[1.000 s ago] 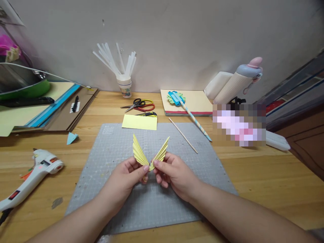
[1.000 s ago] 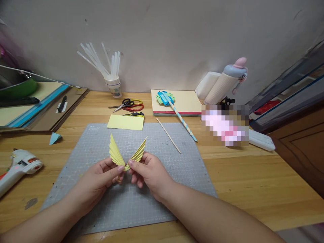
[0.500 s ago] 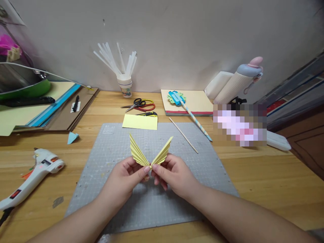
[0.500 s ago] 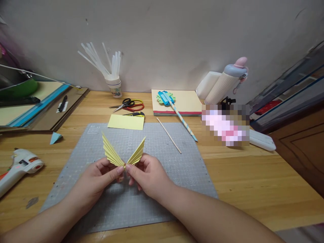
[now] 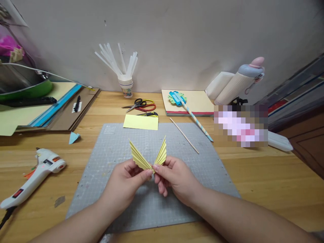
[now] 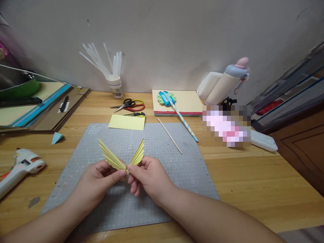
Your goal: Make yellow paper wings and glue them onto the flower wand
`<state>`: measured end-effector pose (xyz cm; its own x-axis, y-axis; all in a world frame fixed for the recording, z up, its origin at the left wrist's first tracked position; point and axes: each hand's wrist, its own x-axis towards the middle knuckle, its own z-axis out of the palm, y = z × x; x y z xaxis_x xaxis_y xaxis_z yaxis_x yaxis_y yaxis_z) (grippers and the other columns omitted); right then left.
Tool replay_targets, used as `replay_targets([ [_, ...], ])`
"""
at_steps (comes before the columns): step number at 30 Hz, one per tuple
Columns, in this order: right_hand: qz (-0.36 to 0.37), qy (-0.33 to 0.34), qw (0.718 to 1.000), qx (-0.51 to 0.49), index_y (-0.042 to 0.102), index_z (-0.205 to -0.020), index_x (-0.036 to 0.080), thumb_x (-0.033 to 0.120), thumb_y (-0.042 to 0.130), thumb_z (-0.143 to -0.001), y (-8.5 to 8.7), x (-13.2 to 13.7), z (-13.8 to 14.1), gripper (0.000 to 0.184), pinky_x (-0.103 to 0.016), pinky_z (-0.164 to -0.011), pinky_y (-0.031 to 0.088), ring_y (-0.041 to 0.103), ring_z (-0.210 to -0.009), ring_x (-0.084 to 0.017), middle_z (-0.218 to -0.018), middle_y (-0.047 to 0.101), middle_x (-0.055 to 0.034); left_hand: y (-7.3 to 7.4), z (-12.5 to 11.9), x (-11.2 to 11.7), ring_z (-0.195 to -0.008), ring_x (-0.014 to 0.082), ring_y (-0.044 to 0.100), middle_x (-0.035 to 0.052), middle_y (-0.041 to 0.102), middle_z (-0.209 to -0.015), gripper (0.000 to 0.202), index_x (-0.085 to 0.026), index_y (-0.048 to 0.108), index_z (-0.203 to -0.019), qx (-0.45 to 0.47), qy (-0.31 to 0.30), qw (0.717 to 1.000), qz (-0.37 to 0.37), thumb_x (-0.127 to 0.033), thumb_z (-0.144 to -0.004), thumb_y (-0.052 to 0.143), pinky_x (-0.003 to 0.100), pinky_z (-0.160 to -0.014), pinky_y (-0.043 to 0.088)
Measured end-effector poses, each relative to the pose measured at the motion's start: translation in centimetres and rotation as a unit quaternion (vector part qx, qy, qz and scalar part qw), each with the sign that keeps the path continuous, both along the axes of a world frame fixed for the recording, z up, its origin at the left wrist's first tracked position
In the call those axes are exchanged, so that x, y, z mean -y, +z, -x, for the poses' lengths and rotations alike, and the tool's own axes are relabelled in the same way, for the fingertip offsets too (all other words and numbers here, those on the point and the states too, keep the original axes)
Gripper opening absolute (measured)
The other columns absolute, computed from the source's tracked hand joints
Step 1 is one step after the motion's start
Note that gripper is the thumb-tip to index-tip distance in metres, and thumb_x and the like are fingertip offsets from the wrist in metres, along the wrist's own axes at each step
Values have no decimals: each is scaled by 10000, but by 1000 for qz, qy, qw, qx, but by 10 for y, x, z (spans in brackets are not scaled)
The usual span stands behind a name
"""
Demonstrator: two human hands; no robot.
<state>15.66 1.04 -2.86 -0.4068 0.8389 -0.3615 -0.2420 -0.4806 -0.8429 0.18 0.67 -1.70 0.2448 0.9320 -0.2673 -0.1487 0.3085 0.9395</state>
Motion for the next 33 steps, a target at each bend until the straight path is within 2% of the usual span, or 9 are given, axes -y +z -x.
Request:
replay_targets([
  [4,-22,-8,1000,21,523,-779,147,468,688,-695,-3,-2,0,370,-159,-331,411,515,-373,-62,-565,564,49,-8,2,-2,-628,108,574,2,657,-675,174,-158,664,-773,3,20,999,48,-287,-682,739,213,-616,470],
  [10,-89,22,994,53,516,-821,159,482,636,-743,-5,-6,-3,354,-162,-357,412,503,-410,-53,-620,556,44,-12,2,-3,-677,112,586,17,654,-724,170,-151,655,-800,46,-30,996,74,-298,-730,704,218,-643,469],
  [13,-120,34,990,71,469,-996,193,445,629,-766,-9,-10,-6,377,-167,-360,402,529,-467,-67,-750,570,28,-12,4,-4,-632,100,575,14,656,-709,196,-145,662,-785,35,7,997,65,-301,-693,737,207,-612,473],
  [17,-189,-44,971,139,364,-1140,251,441,572,-804,-9,-25,-17,439,-193,-375,418,580,-601,-115,-903,515,2,-9,8,-6,-606,101,583,6,654,-683,231,-145,660,-766,17,59,997,44,-326,-662,757,213,-609,489],
  [20,-300,-139,899,286,422,-1118,226,395,528,-822,-1,-49,-38,357,-247,-490,477,590,-787,-173,-982,538,-52,-6,9,-7,-604,107,590,7,658,-682,266,-142,655,-752,15,78,996,40,-339,-626,780,220,-607,502],
  [22,-372,-161,795,452,504,-1085,203,321,534,-810,3,-69,-60,300,-330,-698,500,561,-969,-224,-1101,540,-98,-5,9,-7,-604,110,592,10,661,-696,289,-140,654,-752,17,93,995,37,-346,-603,792,228,-602,511],
  [24,-359,-175,687,608,561,-1094,191,276,576,-764,2,-89,-84,341,-426,-931,395,459,-1158,-290,-1227,500,-131,-5,8,-8,-613,113,593,9,660,-707,300,-139,654,-764,13,112,993,33,-339,-593,799,234,-604,519],
  [27,-306,-223,669,639,537,-1170,106,213,528,-771,-12,-112,-116,414,-514,-974,304,405,-1199,-353,-1244,483,-221,-9,8,-10,-654,116,600,10,665,-756,301,-145,657,-818,15,129,991,35,-309,-607,794,239,-631,527],
  [33,-279,-261,703,599,641,-923,138,178,515,-726,-28,-127,-140,238,-441,-887,378,545,-959,-296,-934,627,-146,-13,9,-14,-684,118,612,24,665,-773,273,-130,657,-818,37,127,990,48,-307,-643,769,241,-666,529],
])
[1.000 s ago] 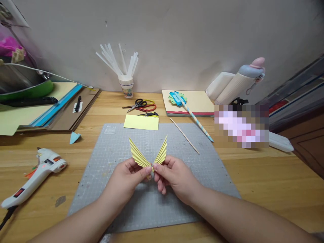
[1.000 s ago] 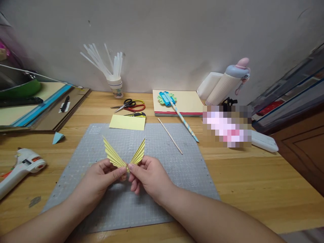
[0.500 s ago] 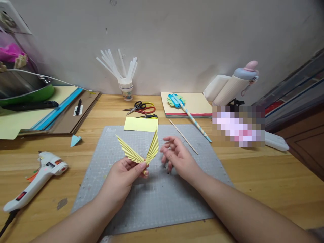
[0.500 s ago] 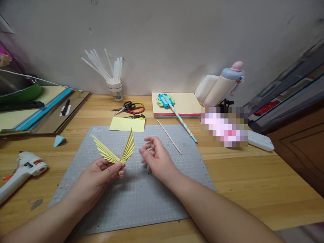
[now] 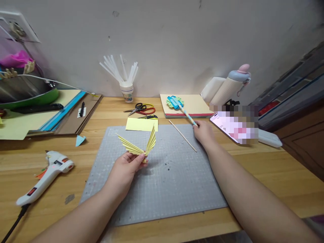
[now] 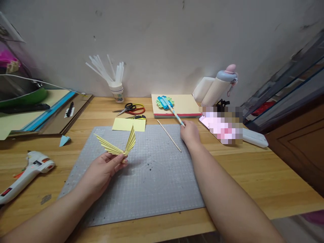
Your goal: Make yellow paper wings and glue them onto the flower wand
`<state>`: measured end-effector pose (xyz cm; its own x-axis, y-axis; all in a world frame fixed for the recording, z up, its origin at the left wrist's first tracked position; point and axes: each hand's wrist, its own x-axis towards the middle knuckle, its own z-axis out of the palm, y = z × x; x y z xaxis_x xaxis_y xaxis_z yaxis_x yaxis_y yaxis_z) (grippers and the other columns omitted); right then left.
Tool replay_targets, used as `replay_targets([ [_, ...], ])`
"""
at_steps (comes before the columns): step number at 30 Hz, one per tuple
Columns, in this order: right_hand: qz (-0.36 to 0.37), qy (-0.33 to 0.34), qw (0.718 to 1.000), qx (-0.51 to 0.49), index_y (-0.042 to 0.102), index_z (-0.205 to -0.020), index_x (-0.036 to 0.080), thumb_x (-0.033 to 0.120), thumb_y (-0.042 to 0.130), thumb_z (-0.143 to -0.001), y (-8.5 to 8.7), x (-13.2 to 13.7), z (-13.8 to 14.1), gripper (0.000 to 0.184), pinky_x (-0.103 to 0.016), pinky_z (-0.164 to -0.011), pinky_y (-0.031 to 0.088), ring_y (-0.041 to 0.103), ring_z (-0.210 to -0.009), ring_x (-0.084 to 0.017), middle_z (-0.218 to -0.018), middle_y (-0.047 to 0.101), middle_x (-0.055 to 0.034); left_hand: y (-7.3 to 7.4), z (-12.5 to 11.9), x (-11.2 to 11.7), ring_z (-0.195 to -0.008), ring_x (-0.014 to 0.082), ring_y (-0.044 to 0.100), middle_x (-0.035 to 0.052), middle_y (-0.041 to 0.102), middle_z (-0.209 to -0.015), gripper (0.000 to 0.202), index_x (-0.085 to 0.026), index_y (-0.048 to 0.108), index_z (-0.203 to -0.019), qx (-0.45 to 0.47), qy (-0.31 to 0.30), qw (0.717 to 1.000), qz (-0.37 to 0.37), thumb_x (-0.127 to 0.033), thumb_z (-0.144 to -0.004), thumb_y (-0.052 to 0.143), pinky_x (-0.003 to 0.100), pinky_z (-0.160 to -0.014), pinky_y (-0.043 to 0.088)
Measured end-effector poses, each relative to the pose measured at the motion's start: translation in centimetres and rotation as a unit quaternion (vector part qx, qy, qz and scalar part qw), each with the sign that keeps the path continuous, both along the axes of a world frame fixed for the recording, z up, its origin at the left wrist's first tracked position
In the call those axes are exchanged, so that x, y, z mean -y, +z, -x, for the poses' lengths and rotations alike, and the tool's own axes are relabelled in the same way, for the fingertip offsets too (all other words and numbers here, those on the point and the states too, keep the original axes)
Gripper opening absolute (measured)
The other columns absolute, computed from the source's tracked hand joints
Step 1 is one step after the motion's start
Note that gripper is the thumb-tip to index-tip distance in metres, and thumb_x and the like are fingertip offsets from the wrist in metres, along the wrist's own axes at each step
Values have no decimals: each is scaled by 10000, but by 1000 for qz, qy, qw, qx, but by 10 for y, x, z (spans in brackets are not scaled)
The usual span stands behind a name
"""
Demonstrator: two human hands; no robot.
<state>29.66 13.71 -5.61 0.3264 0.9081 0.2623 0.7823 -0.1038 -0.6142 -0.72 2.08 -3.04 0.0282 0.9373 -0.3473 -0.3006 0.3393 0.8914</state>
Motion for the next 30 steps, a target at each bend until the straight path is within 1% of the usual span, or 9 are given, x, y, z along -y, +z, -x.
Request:
replay_targets([
  [4,-45,-7,995,-92,539,-1066,141,230,468,-773,24,21,27,314,-371,-742,438,547,-813,-218,-1010,576,-134,5,2,-3,-687,111,608,27,659,-796,273,-124,653,-829,14,15,1000,0,-288,-642,766,238,-671,524],
  [6,-33,35,986,-159,465,-1133,180,314,450,-815,40,46,55,345,-290,-552,432,496,-579,-140,-889,580,-68,7,3,-6,-681,108,605,26,658,-801,271,-125,655,-834,19,21,1000,1,-273,-638,768,239,-666,520],
  [8,11,111,964,-243,513,-1016,206,416,374,-872,52,78,89,290,-220,-427,348,395,-452,-92,-716,545,-6,8,3,-8,-673,107,604,27,663,-791,266,-123,660,-827,22,24,999,0,-268,-633,770,237,-662,514],
  [10,126,223,815,-520,512,-918,209,496,412,-865,58,111,120,309,-178,-389,251,310,-421,-54,-664,487,26,8,3,-9,-661,105,601,28,668,-774,263,-121,664,-817,23,25,999,0,-270,-630,773,232,-659,508],
  [11,175,243,744,-597,505,-884,204,498,467,-846,58,124,133,300,-164,-387,215,282,-416,-40,-647,473,37,8,3,-9,-656,104,600,29,669,-763,260,-118,665,-809,24,24,999,0,-270,-628,774,230,-659,505],
  [12,214,254,694,-638,500,-871,197,495,502,-834,56,136,144,300,-157,-389,203,276,-417,-32,-639,474,41,8,3,-9,-655,105,600,30,669,-753,257,-115,664,-798,25,21,999,1,-269,-626,775,229,-660,503],
  [14,264,261,650,-663,488,-853,188,509,544,-809,47,151,160,328,-154,-392,211,288,-422,-27,-633,486,42,9,2,-7,-661,109,601,30,667,-744,251,-113,660,-785,28,17,999,3,-270,-627,776,228,-661,500],
  [20,303,257,625,-672,456,-841,196,530,581,-778,20,156,172,363,-154,-400,233,318,-431,-30,-632,496,51,14,2,0,-621,95,571,12,643,-712,210,-129,644,-771,39,2,999,17,-272,-661,751,201,-586,470],
  [30,313,274,591,-691,486,-860,185,502,592,-787,21,155,169,342,-194,-447,343,411,-453,-48,-655,544,28,16,4,1,-652,110,565,-3,656,-742,207,-169,662,-839,-20,3,999,-32,-299,-692,727,225,-650,452],
])
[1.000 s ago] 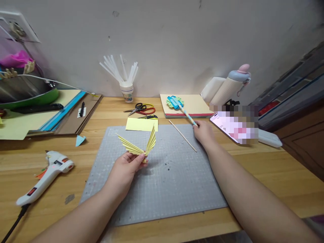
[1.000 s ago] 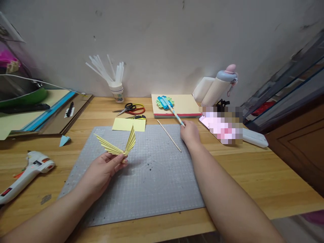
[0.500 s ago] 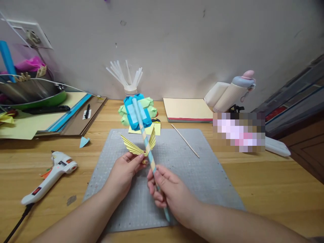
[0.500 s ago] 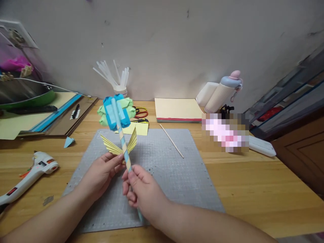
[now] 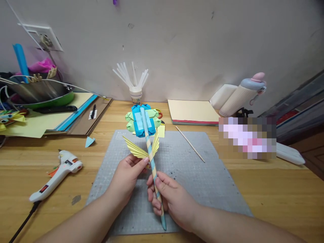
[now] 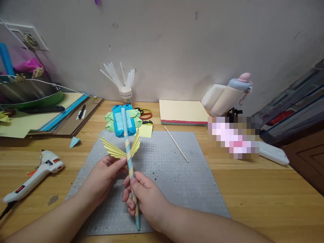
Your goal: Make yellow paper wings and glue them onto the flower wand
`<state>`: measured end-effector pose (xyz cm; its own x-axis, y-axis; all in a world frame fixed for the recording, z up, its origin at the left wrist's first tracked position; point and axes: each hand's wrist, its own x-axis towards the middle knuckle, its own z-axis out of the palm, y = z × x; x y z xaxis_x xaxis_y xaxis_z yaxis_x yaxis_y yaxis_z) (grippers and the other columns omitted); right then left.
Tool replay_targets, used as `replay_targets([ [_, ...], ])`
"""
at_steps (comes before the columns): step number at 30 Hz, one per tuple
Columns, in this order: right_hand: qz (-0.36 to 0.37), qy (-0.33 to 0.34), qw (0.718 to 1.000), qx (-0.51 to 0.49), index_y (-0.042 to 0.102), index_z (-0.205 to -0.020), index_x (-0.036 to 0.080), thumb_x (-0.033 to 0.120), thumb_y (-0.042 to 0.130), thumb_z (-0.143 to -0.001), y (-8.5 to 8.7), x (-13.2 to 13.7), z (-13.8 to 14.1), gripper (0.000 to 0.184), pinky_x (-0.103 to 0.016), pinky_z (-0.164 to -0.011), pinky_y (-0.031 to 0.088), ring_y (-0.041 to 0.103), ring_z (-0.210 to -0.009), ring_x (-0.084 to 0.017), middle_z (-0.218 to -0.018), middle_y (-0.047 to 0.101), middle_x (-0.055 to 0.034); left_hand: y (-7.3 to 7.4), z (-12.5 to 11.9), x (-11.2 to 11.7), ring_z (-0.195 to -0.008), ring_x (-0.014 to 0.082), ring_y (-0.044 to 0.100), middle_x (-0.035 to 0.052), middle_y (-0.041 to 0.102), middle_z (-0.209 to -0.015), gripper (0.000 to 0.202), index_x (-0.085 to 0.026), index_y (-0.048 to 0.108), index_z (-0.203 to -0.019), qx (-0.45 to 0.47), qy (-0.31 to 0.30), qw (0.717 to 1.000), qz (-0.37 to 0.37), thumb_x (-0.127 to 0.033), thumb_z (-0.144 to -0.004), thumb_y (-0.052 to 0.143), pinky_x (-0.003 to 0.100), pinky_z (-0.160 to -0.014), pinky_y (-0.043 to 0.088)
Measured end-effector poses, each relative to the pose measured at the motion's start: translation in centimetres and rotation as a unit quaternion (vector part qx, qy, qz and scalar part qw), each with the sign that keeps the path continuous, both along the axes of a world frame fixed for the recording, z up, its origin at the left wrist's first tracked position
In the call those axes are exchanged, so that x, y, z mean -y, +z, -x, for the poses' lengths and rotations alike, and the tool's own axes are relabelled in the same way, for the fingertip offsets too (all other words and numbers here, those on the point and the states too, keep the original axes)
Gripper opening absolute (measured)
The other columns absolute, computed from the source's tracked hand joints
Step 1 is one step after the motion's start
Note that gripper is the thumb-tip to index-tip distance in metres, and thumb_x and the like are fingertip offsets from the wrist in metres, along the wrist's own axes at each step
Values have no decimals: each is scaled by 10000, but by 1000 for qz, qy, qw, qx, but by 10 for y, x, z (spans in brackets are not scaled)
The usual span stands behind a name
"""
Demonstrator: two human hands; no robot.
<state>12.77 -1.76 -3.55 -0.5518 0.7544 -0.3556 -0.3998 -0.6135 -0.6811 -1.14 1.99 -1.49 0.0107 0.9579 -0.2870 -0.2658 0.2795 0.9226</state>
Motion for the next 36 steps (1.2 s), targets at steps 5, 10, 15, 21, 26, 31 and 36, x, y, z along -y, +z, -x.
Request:
replay_targets([
  [5,-7,3,1000,12,501,-855,176,504,598,-785,-2,-1,-1,349,-192,-440,374,438,-450,-45,-662,548,26,-1,0,-1,-657,117,577,3,671,-752,212,-167,679,-824,7,20,1000,6,-290,-664,746,231,-657,449],
  [10,-26,17,999,24,505,-864,169,501,613,-775,-5,-2,-1,359,-264,-494,492,498,-469,-64,-689,561,21,3,-1,-1,-648,110,576,12,675,-740,178,-153,674,-751,62,1,998,32,-277,-651,751,220,-632,456],
  [15,-30,21,999,22,508,-869,163,477,615,-786,-7,-2,-1,342,-323,-565,534,527,-489,-65,-706,562,25,6,0,0,-668,105,576,44,685,-815,191,-135,672,-804,68,-11,997,32,-276,-688,727,212,-644,462],
  [21,-28,-21,999,14,448,-848,189,438,674,-750,-7,-2,-2,351,-332,-574,534,563,-508,-83,-712,577,40,5,-1,-1,-720,125,596,37,691,-831,206,-151,669,-817,65,2,997,33,-281,-671,737,228,-679,472],
  [26,-14,-30,999,29,524,-823,153,424,678,-747,-1,-4,-3,321,-260,-553,490,541,-514,-76,-688,569,18,5,-1,-1,-700,116,592,11,685,-758,171,-153,671,-766,65,7,997,28,-275,-668,740,225,-671,470],
  [31,16,-58,998,-4,522,-872,173,366,675,-761,5,-6,-4,270,-162,-449,323,436,-475,-34,-688,539,33,0,1,-2,-738,127,607,36,698,-803,175,-144,672,-806,82,1,996,29,-267,-693,726,234,-693,478],
  [36,21,-36,999,-24,495,-822,174,373,710,-728,6,-8,-5,307,-156,-411,282,427,-455,-34,-681,536,35,-4,2,-1,-758,131,625,42,703,-798,124,-142,668,-799,116,-13,992,40,-247,-737,692,248,-744,490],
])
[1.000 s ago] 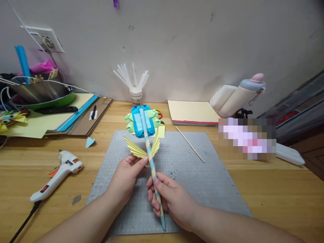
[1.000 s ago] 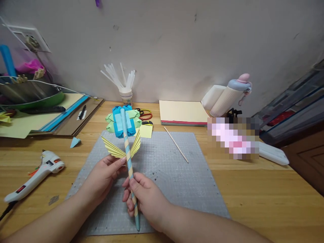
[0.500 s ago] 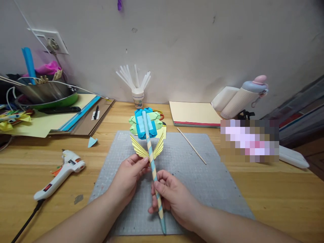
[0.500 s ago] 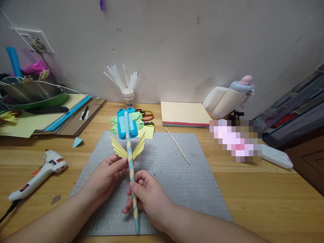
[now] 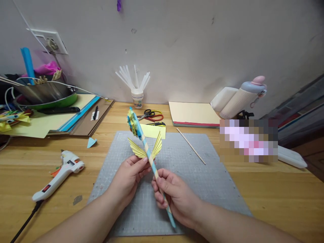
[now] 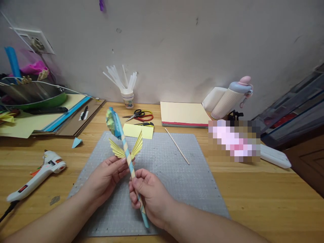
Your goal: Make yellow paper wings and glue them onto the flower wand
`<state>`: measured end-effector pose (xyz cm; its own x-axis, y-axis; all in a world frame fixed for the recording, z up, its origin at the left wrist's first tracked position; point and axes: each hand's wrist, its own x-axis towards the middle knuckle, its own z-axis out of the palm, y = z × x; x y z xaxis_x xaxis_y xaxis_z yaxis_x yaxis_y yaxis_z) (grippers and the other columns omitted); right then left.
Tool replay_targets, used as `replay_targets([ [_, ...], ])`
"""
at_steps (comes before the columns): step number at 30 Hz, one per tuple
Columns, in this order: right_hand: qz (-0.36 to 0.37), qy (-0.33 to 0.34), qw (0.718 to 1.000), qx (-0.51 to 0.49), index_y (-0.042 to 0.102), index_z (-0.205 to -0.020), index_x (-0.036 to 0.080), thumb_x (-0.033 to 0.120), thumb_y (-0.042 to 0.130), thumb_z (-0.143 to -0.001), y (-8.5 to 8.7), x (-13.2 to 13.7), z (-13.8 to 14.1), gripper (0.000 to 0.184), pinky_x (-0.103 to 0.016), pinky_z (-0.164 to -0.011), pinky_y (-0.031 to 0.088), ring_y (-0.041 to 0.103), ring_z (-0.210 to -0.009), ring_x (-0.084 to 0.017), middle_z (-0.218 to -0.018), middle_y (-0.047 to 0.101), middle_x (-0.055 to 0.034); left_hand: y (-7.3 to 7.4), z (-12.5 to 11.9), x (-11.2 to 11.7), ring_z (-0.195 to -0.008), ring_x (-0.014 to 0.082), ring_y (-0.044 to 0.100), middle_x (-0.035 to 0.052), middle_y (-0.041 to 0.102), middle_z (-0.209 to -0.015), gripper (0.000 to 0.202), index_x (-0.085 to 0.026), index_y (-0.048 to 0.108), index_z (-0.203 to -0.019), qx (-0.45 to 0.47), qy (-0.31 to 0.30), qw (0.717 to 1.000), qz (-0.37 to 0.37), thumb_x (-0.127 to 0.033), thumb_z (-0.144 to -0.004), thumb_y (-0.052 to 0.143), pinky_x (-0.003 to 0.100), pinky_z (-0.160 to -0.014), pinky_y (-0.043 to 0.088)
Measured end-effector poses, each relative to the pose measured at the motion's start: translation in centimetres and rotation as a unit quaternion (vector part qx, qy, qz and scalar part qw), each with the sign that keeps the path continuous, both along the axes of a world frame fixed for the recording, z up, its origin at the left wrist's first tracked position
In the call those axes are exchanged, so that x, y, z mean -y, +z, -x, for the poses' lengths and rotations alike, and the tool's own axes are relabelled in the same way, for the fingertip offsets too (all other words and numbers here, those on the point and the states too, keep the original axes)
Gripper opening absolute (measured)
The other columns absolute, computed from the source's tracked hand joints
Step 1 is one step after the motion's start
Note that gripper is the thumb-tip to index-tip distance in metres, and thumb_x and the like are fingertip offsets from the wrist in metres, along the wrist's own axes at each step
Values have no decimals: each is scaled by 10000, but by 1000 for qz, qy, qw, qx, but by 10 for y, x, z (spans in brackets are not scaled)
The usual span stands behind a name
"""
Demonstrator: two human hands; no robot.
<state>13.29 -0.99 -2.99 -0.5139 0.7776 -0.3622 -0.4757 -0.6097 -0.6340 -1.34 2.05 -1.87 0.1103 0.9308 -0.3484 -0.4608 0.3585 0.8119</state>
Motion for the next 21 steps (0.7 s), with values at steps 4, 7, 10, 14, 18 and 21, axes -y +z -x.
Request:
replay_targets([
  [4,0,11,1000,16,564,-887,142,428,633,-789,-2,1,0,310,-193,-443,371,494,-456,-60,-667,554,14,3,0,0,-779,138,635,40,704,-812,117,-144,670,-832,10,0,1000,-13,-231,-754,677,249,-754,499],
  [7,2,10,1000,13,580,-896,136,411,617,-809,-3,2,1,290,-190,-444,377,499,-455,-56,-667,561,12,5,-1,0,-796,145,638,45,703,-831,143,-140,666,-858,-4,7,1000,-18,-233,-750,680,247,-752,502],
  [10,7,0,1000,11,582,-910,136,378,610,-824,-5,2,2,258,-187,-464,397,509,-476,-52,-677,565,16,6,-2,0,-778,152,640,51,701,-805,154,-126,657,-837,-28,15,999,-14,-234,-733,692,246,-731,504],
  [14,-4,-10,1000,23,573,-932,134,341,604,-835,-6,3,3,231,-191,-484,428,526,-501,-55,-687,572,18,7,-3,0,-753,156,639,54,700,-789,183,-118,647,-829,-55,11,998,-23,-257,-723,700,247,-702,501],
  [18,-29,-14,999,32,560,-941,136,330,597,-843,-8,4,3,220,-200,-502,454,544,-522,-60,-704,579,17,7,-3,1,-710,150,632,56,700,-809,204,-123,634,-819,-74,7,997,-25,-291,-724,698,252,-662,497],
  [21,-32,-12,999,40,555,-942,140,327,590,-849,-8,3,3,212,-187,-494,446,544,-523,-55,-706,578,19,5,-3,1,-659,137,619,57,700,-828,226,-127,623,-843,-73,3,997,-28,-303,-723,697,257,-629,493],
])
